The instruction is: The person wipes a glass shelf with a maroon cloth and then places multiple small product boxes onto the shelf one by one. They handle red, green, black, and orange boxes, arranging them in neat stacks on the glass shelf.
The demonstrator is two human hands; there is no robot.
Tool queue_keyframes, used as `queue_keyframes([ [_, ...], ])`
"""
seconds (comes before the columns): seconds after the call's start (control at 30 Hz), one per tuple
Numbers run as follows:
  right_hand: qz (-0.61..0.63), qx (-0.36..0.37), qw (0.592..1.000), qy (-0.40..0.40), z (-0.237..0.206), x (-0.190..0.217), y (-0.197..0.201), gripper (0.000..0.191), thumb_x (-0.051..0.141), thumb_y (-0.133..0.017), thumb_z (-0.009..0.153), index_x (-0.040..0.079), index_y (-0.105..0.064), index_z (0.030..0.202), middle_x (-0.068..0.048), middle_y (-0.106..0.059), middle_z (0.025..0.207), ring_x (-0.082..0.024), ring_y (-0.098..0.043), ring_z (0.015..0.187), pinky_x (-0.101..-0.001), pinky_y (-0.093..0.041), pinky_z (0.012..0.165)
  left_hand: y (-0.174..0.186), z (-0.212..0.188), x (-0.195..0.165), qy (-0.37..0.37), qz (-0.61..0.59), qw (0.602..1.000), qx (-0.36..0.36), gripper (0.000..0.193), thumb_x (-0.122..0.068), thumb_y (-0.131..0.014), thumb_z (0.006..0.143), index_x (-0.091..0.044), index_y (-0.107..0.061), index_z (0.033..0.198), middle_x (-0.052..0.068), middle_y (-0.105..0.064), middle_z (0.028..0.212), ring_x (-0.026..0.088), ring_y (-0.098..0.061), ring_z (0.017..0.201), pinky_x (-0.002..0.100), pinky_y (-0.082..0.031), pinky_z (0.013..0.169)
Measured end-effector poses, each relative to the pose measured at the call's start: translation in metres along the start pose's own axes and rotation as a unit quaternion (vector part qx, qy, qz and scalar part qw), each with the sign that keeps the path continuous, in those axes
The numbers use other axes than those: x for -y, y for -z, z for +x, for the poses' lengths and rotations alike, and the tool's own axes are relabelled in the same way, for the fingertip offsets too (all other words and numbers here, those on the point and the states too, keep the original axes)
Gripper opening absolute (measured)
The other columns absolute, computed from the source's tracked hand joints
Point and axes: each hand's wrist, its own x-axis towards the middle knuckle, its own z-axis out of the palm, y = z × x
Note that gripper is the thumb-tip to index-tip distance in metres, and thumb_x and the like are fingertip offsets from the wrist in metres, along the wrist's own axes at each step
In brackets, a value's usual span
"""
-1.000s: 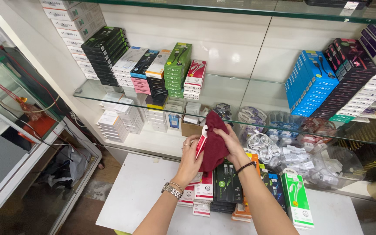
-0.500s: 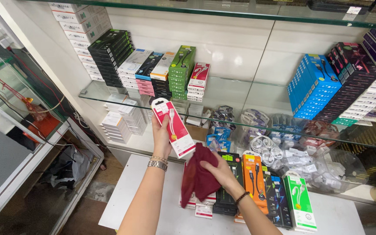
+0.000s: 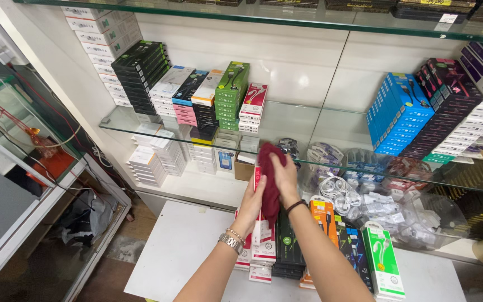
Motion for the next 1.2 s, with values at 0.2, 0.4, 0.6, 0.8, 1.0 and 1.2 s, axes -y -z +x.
queue_keyframes([
  [0.2, 0.319, 0.215, 0.882, -0.273, 0.001, 0.007, 0.036, 0.044, 0.05, -0.07, 0.088, 0.014, -0.075, 0.114, -0.002, -0.078, 0.1, -0.016, -0.072, 0.083, -0.033, -0.058, 0.074, 0.013, 0.007, -0.016, -0.044, 0.109, 0.992, -0.053, 0.043, -0.038, -0.062, 0.097, -0.01, -0.055, 0.129, 0.021, -0.045, 0.151, 0.035, -0.047, 0.137, 0.052, -0.04, 0.109],
  [0.4, 0.268, 0.283, 0.873, -0.293, -0.043, -0.007, 0.024, 0.046, 0.038, -0.077, 0.085, 0.013, -0.067, 0.122, -0.006, -0.074, 0.109, -0.019, -0.071, 0.09, -0.0377, -0.059, 0.079, 0.015, 0.031, -0.032, -0.243, 0.333, 0.867, -0.28, 0.038, -0.035, -0.069, 0.095, -0.005, -0.06, 0.118, 0.021, -0.027, 0.159, 0.04, -0.025, 0.146, 0.061, -0.023, 0.111],
  [0.6, 0.041, 0.298, 0.947, -0.114, -0.067, -0.001, 0.028, 0.062, 0.029, -0.079, 0.081, 0.009, -0.059, 0.136, -0.005, -0.073, 0.125, -0.015, -0.07, 0.109, -0.0315, -0.056, 0.094, 0.05, 0.062, -0.038, -0.166, 0.085, 0.929, -0.319, 0.04, -0.036, -0.06, 0.102, -0.002, -0.053, 0.122, 0.018, -0.069, 0.115, 0.026, -0.068, 0.102, 0.04, -0.053, 0.092],
  [0.8, -0.321, 0.012, 0.939, 0.12, 0.027, 0.048, 0.075, 0.067, 0.052, -0.076, 0.084, 0.002, -0.066, 0.128, -0.018, -0.077, 0.116, -0.031, -0.074, 0.108, -0.0369, -0.057, 0.093, 0.061, 0.091, -0.032, -0.008, -0.148, 0.958, -0.244, 0.045, -0.027, -0.057, 0.099, -0.001, -0.046, 0.134, 0.015, -0.068, 0.11, 0.021, -0.072, 0.087, 0.035, -0.061, 0.074],
  [1.0, -0.564, -0.116, 0.751, 0.322, 0.093, 0.077, 0.07, 0.09, 0.065, -0.079, 0.072, 0.006, -0.058, 0.137, -0.023, -0.073, 0.119, -0.039, -0.07, 0.106, -0.048, -0.054, 0.083, 0.037, 0.123, -0.042, -0.057, -0.067, 0.992, -0.089, 0.061, -0.012, -0.06, 0.095, -0.005, -0.033, 0.15, 0.017, -0.07, 0.113, 0.02, -0.073, 0.091, 0.032, -0.061, 0.073],
  [1.2, -0.069, 0.273, 0.957, -0.071, 0.071, 0.045, 0.016, 0.072, 0.026, -0.074, 0.086, 0.008, -0.044, 0.15, -0.003, -0.075, 0.11, -0.011, -0.068, 0.1, -0.0295, -0.054, 0.08, 0.025, 0.174, -0.073, -0.182, 0.09, 0.976, -0.073, 0.057, -0.017, -0.063, 0.098, -0.001, -0.041, 0.147, 0.023, -0.065, 0.127, 0.029, -0.066, 0.11, 0.039, -0.054, 0.089],
])
